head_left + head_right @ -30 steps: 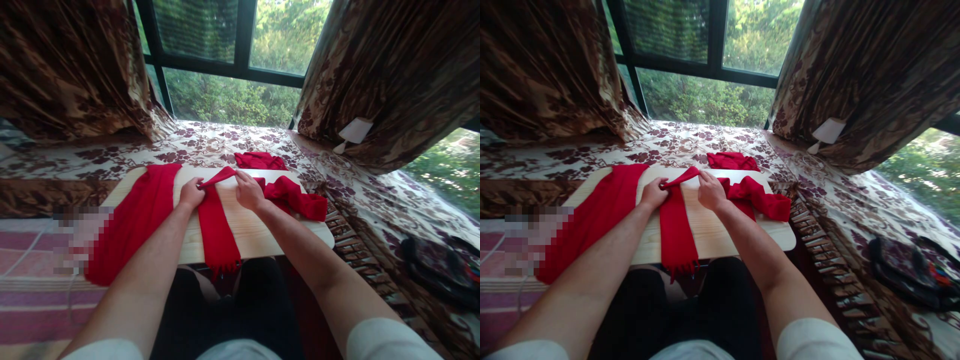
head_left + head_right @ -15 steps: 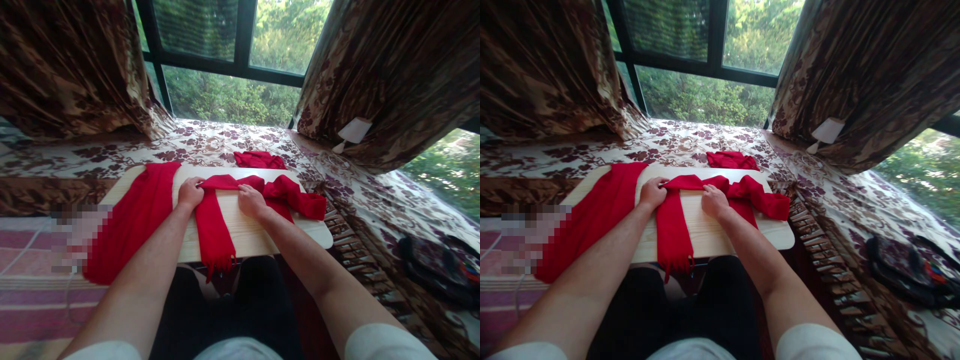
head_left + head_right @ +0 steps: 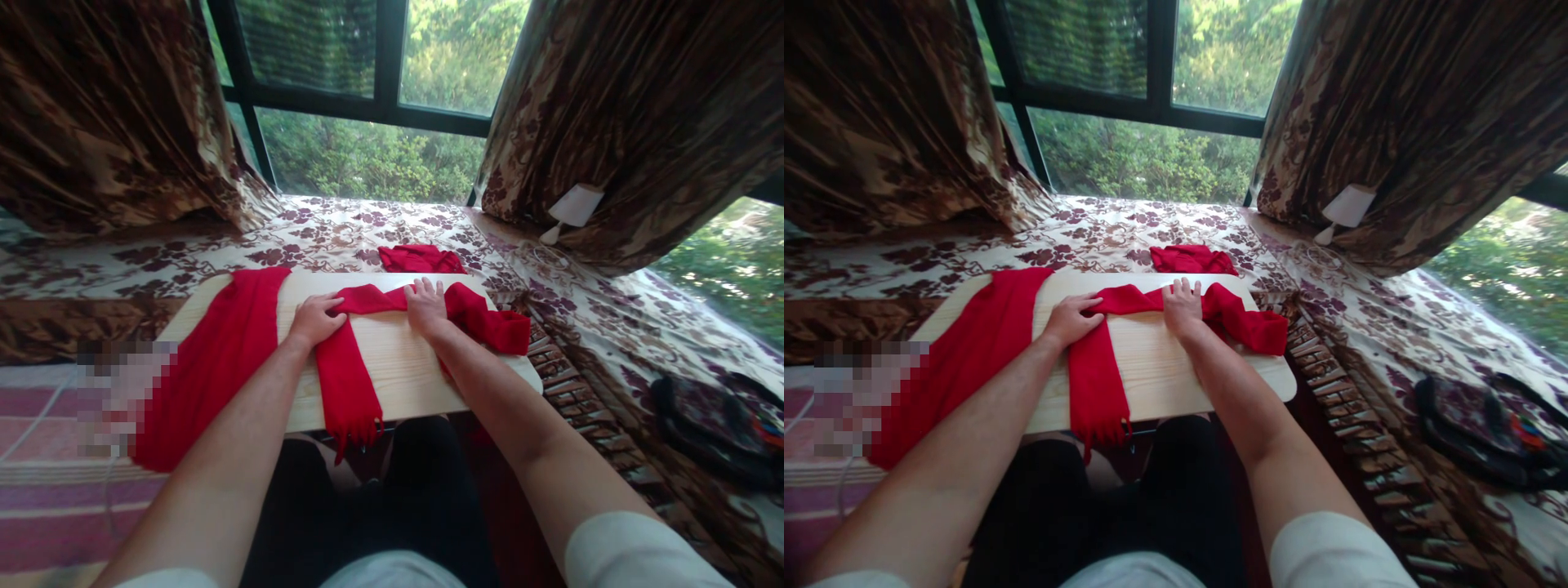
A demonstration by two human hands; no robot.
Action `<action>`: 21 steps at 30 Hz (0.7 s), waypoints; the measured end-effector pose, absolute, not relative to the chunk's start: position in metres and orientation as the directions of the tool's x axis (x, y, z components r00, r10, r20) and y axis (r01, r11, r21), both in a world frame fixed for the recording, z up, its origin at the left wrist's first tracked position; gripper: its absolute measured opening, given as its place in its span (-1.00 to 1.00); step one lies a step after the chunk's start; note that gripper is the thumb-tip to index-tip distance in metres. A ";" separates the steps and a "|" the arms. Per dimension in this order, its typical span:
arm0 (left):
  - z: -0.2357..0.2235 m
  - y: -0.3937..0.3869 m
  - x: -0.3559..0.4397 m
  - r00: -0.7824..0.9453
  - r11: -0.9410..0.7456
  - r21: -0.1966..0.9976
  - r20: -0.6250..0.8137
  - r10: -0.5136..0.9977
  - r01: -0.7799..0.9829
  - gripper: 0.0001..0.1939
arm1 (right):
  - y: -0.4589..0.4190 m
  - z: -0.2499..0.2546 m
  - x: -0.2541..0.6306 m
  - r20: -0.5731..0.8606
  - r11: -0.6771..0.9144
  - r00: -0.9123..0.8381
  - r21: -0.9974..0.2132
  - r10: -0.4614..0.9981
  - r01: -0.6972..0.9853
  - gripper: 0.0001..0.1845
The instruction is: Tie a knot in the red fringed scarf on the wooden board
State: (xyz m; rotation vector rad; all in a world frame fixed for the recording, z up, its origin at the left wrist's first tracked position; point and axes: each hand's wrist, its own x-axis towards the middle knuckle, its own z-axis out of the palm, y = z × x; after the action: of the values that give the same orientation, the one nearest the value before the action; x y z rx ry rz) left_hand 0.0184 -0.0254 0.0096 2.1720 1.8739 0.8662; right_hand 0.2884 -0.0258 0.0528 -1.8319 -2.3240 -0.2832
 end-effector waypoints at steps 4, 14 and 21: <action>0.011 -0.025 0.018 0.051 -0.193 0.459 0.305 0.951 0.867 -0.55 | -0.009 0.067 0.309 0.058 0.107 -0.111 0.068 0.992 0.992 -0.60; 0.010 -0.025 0.019 0.066 -0.196 0.425 0.302 0.951 0.884 -0.56 | 0.000 0.068 0.337 0.124 -0.077 0.071 0.047 0.990 0.996 -0.57; 0.009 -0.023 0.020 0.094 -0.206 0.390 0.286 0.954 0.897 -0.52 | 0.001 0.063 0.343 0.060 0.002 -0.005 0.044 0.998 0.999 -0.59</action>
State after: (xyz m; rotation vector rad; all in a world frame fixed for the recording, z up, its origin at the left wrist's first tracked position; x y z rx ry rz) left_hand 0.0201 -0.0233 0.0092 2.2350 1.9022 0.7369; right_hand 0.3434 0.0005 0.0630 -2.2084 -2.2157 -0.1157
